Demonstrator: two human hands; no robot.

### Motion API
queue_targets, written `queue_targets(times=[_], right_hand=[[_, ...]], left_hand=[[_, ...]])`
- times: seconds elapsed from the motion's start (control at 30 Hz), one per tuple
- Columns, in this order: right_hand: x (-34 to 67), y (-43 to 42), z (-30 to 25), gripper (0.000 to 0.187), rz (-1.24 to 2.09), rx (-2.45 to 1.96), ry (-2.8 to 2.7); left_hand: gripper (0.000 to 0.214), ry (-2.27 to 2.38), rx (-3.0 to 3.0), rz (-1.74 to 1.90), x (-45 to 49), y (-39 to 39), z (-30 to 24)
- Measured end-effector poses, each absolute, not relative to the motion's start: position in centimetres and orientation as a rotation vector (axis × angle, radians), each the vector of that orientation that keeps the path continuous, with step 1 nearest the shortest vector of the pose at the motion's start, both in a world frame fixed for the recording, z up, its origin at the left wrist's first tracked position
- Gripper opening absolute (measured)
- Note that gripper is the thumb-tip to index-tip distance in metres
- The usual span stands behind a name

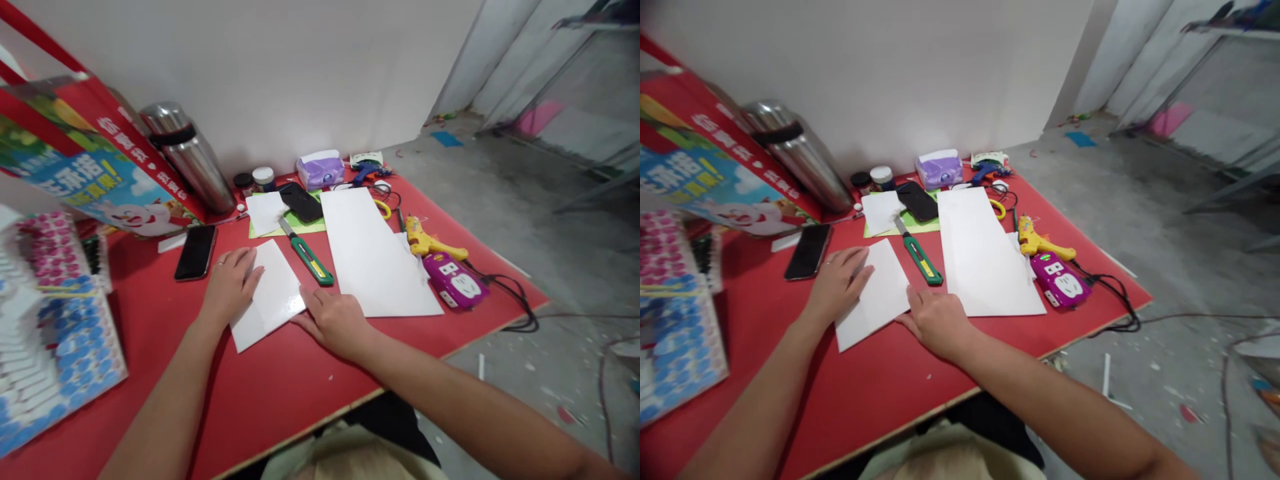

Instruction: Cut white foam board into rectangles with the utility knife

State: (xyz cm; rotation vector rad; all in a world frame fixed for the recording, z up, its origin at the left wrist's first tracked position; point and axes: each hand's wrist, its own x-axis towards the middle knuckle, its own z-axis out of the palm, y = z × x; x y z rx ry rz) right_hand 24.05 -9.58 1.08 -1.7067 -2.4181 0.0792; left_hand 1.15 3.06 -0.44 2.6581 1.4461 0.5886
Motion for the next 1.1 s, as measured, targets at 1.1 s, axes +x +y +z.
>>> queue_targets(times=[1.1], right_hand=[[24.4, -8.5, 1.9, 0.06, 0.404, -1.852, -2.325]], left_hand=[[0.054, 1.604, 2.717, 0.316, 2.0, 2.8, -0.6]])
